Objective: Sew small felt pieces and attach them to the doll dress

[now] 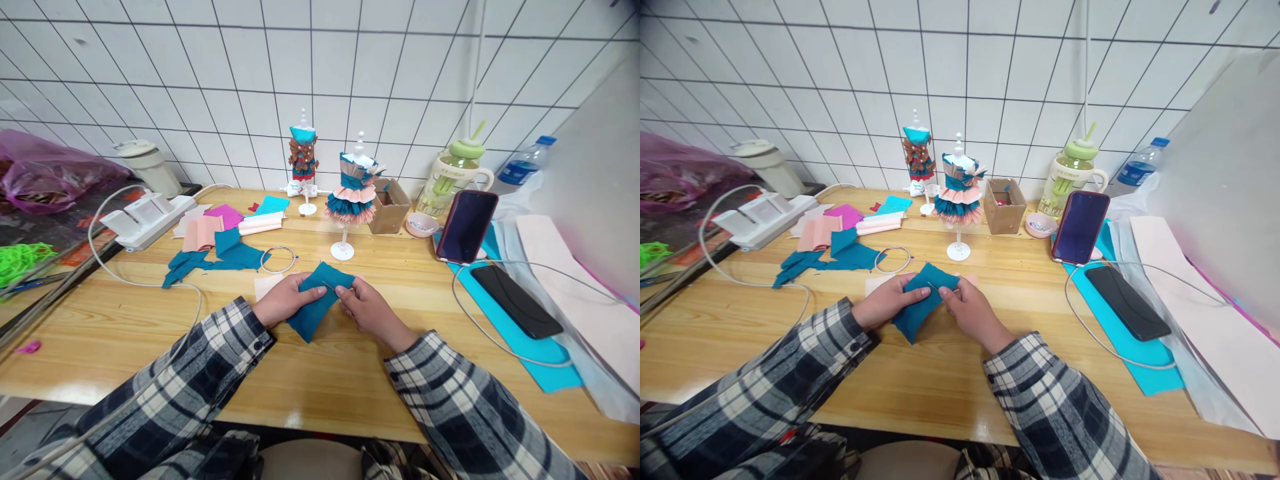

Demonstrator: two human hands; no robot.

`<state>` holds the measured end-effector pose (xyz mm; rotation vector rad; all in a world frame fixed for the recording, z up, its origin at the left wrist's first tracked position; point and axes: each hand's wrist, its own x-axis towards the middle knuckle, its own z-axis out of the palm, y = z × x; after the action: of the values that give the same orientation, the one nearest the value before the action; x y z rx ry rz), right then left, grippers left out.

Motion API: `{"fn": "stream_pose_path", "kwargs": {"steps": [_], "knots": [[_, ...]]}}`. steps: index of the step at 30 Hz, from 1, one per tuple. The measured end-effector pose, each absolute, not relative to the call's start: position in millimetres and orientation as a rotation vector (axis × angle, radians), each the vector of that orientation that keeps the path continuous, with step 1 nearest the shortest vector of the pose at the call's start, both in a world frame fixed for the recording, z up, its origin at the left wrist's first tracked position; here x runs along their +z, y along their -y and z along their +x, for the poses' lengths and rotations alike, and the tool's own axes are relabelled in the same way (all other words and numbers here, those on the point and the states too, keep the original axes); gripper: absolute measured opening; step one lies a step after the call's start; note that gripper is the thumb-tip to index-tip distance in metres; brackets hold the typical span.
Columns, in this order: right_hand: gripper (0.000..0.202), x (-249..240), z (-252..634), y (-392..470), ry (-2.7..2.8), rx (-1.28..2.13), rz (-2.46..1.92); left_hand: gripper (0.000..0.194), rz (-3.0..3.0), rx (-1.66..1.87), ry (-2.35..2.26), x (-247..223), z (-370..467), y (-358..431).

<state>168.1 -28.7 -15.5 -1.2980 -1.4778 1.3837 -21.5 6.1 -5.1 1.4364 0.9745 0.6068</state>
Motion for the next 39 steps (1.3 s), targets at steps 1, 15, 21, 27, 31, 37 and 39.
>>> {"fn": "stream_pose_path", "kwargs": {"steps": [1,15,21,27,31,37,39], "knots": [[0.026,-15.1,168.2,28.5,1.464,1.378,-1.3,0.043,1.441,0.624,-0.995,-4.4,-21.4,-6.2],[0.027,-13.7,165.8,29.8,1.383,1.442,-1.27,0.04,1.439,0.662,-1.043,-2.8,-18.9,-5.5],[0.025,-12.9,163.5,30.5,1.345,1.448,-1.26,0.038,1.334,0.684,-0.979,-5.8,-19.1,-5.8],[0.023,-14.8,161.5,30.1,1.328,1.435,-1.26,0.04,1.262,0.677,-0.939,-9.2,-19.3,-6.5],[0.026,-15.2,162.0,30.9,1.374,1.409,-1.295,0.04,1.283,0.676,-0.947,-7.5,-18.6,-5.8],[0.029,-16.0,162.0,31.0,1.422,1.375,-1.293,0.039,1.374,0.653,-0.985,-5.4,-18.8,-5.3],[0.029,-17.0,161.6,30.4,1.42,1.386,-1.279,0.037,1.433,0.638,-1.005,-6.3,-19.0,-5.6]]}}
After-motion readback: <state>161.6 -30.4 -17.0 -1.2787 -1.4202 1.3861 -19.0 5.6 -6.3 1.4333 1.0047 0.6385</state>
